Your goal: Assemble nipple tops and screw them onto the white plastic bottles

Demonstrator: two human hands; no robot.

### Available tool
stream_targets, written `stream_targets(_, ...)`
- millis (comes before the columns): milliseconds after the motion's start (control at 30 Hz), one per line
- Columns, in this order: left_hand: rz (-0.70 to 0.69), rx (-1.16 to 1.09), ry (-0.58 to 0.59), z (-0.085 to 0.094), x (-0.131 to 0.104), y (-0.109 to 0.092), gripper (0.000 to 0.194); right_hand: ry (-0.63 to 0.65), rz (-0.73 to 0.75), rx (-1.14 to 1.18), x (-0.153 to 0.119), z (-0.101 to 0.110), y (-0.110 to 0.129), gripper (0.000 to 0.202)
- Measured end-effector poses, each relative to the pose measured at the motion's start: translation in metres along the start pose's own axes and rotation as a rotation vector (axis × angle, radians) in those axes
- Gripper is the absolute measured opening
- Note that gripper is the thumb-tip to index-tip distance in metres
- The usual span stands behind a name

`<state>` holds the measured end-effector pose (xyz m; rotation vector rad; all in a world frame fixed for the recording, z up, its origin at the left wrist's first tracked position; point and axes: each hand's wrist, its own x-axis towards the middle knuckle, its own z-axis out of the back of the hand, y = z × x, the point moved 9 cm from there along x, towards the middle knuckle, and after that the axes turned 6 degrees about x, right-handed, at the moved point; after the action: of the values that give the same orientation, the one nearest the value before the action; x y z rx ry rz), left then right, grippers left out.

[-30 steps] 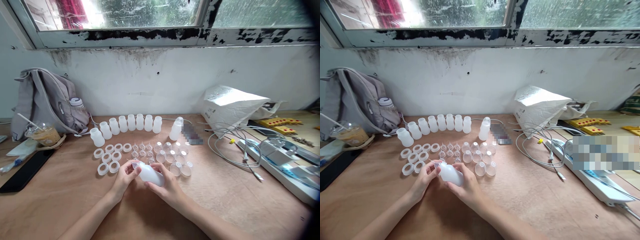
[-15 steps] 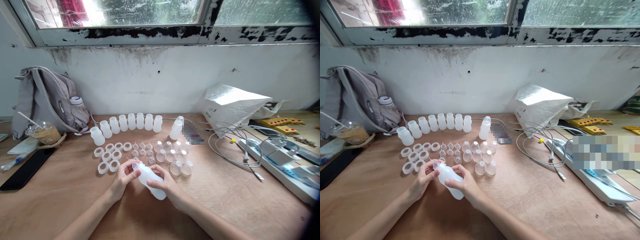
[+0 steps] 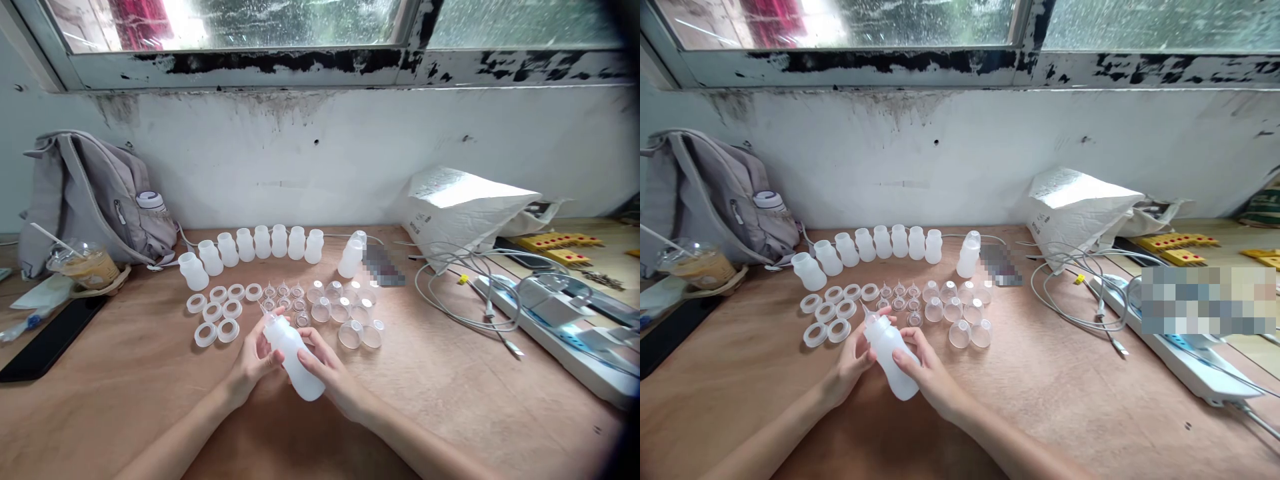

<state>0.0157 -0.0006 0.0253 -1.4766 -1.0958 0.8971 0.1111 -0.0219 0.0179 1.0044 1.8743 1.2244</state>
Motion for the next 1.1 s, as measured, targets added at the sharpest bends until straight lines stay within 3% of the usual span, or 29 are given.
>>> stream_targets(167, 0.069, -0.008, -0.061, 0.0, -0.001, 0.006, 0.043, -0.025, 0.204, -0.451, 0.0, 0.004, 0.022, 0.025)
stream_targets(333, 0.043, 0.024, -0.147, 0.013, 0.0, 0.001, 0.036, -0.313, 0.433, -1.058, -0.009, 0.034, 0.066, 0.024)
stream_targets(467, -0.009, 0.019, -0.182, 0.018, 0.001, -0.008, 0.045, -0.559, 0.357, -1.367, -0.017, 0.071, 0.084, 0.02)
stream_targets(533, 0.0, 0.007, -0.206, 0.019, 0.001, -0.007, 0.047, -0.615, 0.29, -1.481, -0.019, 0.084, 0.084, 0.02)
stream_targets(633, 0.054, -0.015, -0.205, 0.017, 0.003, 0.0, 0.043, -0.549, 0.247, -1.525, -0.018, 0.086, 0.073, 0.016)
stream_targets(800, 0.169, -0.124, -0.139, 0.009, 0.005, 0.014, 0.05, -0.332, 0.306, -1.384, -0.012, 0.065, 0.063, 0.007)
stream_targets(1000, 0.17, -0.103, -0.073, 0.006, 0.005, 0.014, 0.048, -0.504, 0.217, -1.395, -0.014, 0.087, 0.066, 0.012)
stream_targets(1100, 0.165, -0.085, -0.007, 0.002, 0.003, 0.012, 0.055, -0.445, 0.147, -1.407, -0.012, 0.093, 0.056, 0.013)
